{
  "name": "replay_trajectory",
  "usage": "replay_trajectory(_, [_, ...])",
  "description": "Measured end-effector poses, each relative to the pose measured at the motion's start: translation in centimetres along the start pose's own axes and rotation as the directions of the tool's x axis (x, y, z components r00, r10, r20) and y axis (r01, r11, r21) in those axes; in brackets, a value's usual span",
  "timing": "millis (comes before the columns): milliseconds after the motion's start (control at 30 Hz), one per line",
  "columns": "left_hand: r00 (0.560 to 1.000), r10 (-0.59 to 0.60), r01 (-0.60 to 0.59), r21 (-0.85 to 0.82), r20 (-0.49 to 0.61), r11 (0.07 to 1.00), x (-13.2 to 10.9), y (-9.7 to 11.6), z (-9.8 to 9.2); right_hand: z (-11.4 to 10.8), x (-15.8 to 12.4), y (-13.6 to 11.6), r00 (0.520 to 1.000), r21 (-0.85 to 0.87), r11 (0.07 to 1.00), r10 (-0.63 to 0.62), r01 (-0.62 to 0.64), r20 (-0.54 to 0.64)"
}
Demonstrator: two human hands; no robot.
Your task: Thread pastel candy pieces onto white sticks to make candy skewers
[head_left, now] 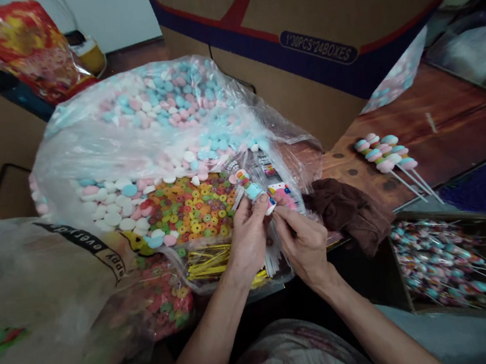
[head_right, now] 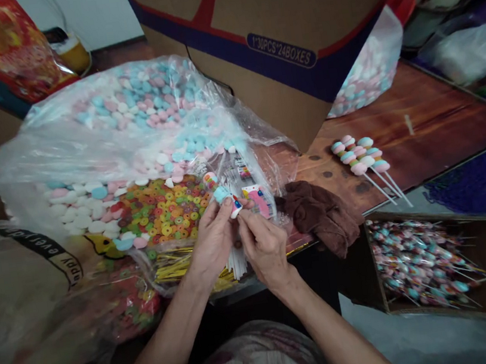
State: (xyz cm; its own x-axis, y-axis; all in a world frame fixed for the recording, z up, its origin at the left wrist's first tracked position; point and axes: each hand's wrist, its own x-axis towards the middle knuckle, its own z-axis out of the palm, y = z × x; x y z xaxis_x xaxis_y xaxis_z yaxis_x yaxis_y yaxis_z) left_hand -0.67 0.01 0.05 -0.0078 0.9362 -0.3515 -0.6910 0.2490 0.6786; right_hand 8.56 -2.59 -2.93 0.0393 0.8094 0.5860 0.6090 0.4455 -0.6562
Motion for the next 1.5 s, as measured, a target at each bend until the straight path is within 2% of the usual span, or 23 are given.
replay_trajectory(67, [1.000,0.000,0.000,0.008,0.013,1.000,0.1,0.2,-0.2,0.0,0.0,-0.2,1.000,0.028,0.999,0.022,-0.021,-0.007])
replay_trajectory(167, [1.000,-0.022,0.022,-0.002,0.011,1.000,0.5,0.7,-0.6,-1.0,0.0,-0.8,0.987,0.075,0.991,0.104,-0.114,0.126])
replay_trajectory(267, [0.999,-0.031,0.030,-0.040,-0.020,0.999,0.9,1.2,-0.9,-2.5,-0.1,-1.0,0.925,0.084,0.962,0.222,-0.259,0.307])
replay_trajectory(367, [1.000,-0.028,0.028,-0.013,0.005,1.000,0.9,1.2,-0.8,-3.0,-0.6,-0.9,0.862,0.152,0.909,0.301,-0.389,0.407])
replay_trajectory(433, [0.998,-0.041,0.040,0.030,0.038,0.999,0.6,1.0,-0.6,-2.6,-1.0,-0.8,0.853,0.184,0.883,0.332,-0.431,0.403])
replay_trajectory(633, [0.987,-0.130,0.120,0.111,0.093,0.987,-0.5,0.6,-0.5,-1.2,-0.8,-1.1,0.891,0.259,0.861,0.375,-0.438,0.257])
replay_trajectory(767, [0.992,-0.099,0.085,0.153,0.084,0.985,-0.6,0.6,-1.1,-1.2,-0.1,-1.1,0.887,0.308,0.836,0.392,-0.455,0.245])
replay_trajectory(900, [0.992,-0.098,0.072,0.292,0.075,0.954,-0.4,0.4,-1.5,-1.0,0.2,-1.4,0.884,0.320,0.827,0.405,-0.463,0.233])
replay_trajectory(1000, [0.996,-0.059,0.035,0.318,0.067,0.947,-0.3,0.1,-1.7,-1.2,0.3,-1.7,0.851,0.366,0.771,0.440,-0.521,0.286])
replay_trajectory(1100, [0.998,0.007,-0.031,0.367,0.067,0.930,0.0,0.1,-2.1,-1.8,0.4,-1.7,0.772,0.416,0.654,0.480,-0.632,0.417])
replay_trajectory(1167, [0.991,0.066,-0.118,0.500,0.120,0.858,0.1,0.4,-2.4,-2.3,0.3,-1.5,0.735,0.439,0.592,0.495,-0.676,0.463])
replay_trajectory(1200, [0.980,0.100,-0.184,0.589,0.174,0.787,0.1,0.6,-2.6,-2.4,0.3,-1.3,0.731,0.448,0.579,0.503,-0.681,0.460])
replay_trajectory(1300, [0.914,0.139,-0.399,0.775,0.382,0.491,-0.2,1.4,-3.1,-2.5,0.2,-1.2,0.754,0.453,0.603,0.511,-0.656,0.412])
replay_trajectory(1367, [0.885,0.104,-0.457,0.806,0.454,0.377,-0.6,1.9,-3.4,-2.4,0.1,-1.3,0.775,0.438,0.641,0.493,-0.631,0.395])
replay_trajectory(1400, [0.890,0.082,-0.445,0.813,0.449,0.376,-0.7,2.1,-3.5,-2.3,0.2,-1.4,0.787,0.432,0.659,0.481,-0.615,0.387])
replay_trajectory(1433, [0.904,0.056,-0.408,0.813,0.425,0.415,-0.9,2.3,-3.6,-2.2,0.2,-1.5,0.800,0.427,0.679,0.468,-0.598,0.375])
replay_trajectory(1500, [0.943,0.027,-0.286,0.764,0.333,0.578,-1.1,2.4,-3.6,-2.1,0.1,-1.7,0.822,0.408,0.717,0.449,-0.565,0.350])
